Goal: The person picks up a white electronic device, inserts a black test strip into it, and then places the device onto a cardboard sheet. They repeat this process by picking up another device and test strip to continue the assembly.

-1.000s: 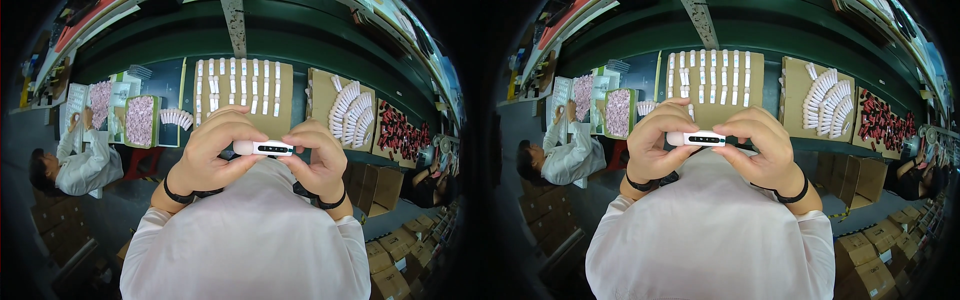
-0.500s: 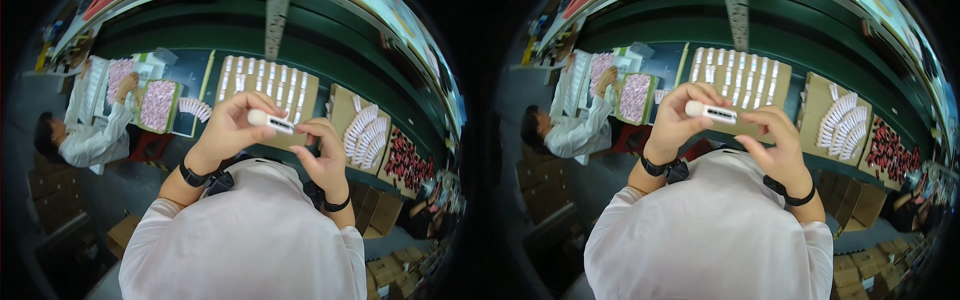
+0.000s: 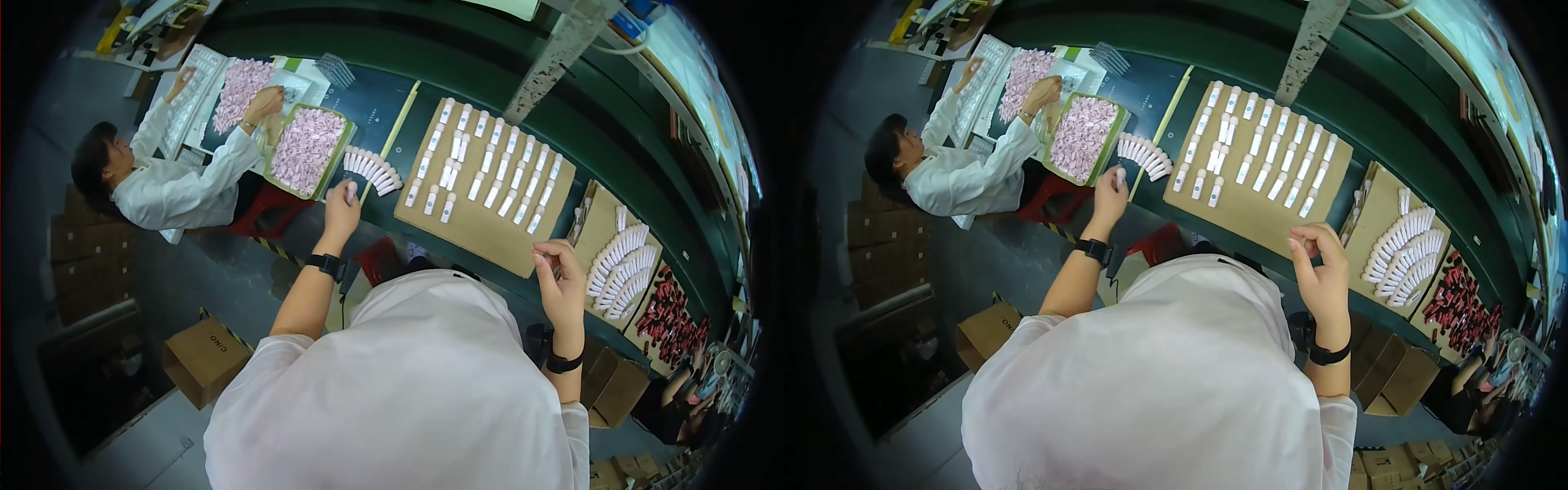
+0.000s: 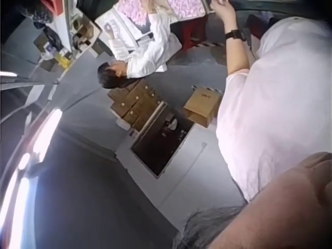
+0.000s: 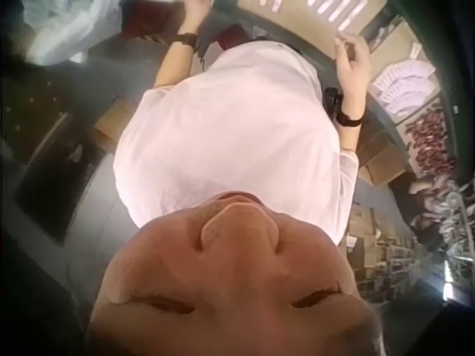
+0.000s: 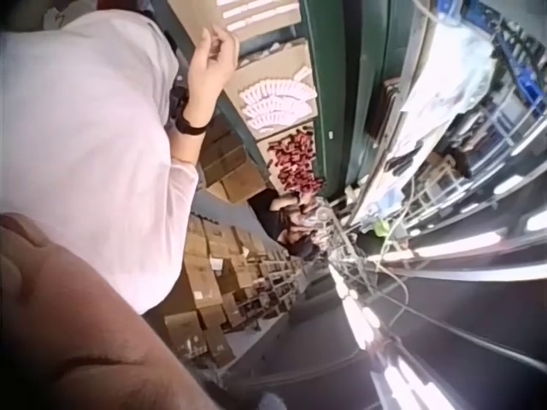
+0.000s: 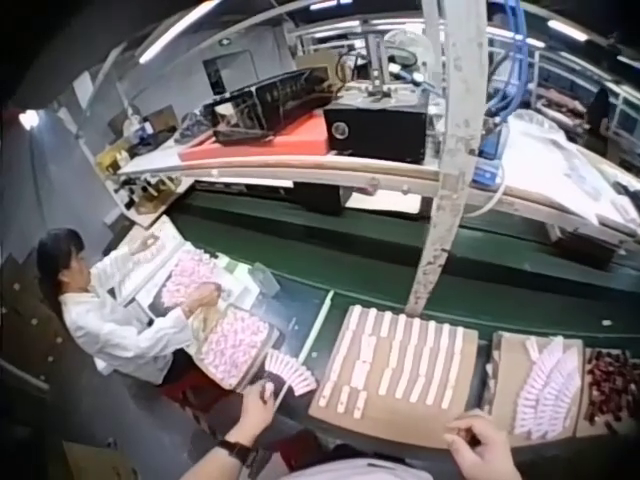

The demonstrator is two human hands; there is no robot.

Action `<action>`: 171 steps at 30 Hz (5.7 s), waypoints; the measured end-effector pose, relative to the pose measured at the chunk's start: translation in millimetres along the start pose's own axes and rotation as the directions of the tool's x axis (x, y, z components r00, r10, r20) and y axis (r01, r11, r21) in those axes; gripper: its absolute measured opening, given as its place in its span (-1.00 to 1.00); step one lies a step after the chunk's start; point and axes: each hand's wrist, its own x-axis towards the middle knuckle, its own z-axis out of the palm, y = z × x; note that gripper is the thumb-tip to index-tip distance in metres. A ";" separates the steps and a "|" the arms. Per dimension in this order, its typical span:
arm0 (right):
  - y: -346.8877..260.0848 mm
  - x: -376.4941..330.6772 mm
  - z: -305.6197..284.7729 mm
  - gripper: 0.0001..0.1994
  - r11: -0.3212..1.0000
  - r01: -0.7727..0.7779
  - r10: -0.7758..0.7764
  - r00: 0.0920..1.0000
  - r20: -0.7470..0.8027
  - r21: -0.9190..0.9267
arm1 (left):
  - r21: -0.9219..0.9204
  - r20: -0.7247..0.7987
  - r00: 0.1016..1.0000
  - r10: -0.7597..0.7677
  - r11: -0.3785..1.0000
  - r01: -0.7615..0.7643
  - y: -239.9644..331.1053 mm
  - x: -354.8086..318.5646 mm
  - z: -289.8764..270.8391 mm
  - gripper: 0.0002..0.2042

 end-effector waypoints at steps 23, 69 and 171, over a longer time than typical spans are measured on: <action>-5.6 -16.9 31.2 -0.90 0.976 -0.130 0.128 0.992 -0.023 -0.175 | 0.288 -0.077 0.992 -0.104 0.950 0.122 -43.0 33.5 44.2 -0.72; 30.2 21.1 -69.3 -0.71 0.977 0.214 -0.215 0.977 0.010 0.021 | -0.433 0.570 0.736 0.366 0.895 -0.109 364.6 -44.2 20.5 -0.72; -45.8 -0.1 -27.2 -0.86 0.911 0.101 -0.113 0.994 0.005 0.401 | -0.668 0.631 0.624 0.461 0.732 0.133 343.6 -48.7 -61.4 -0.81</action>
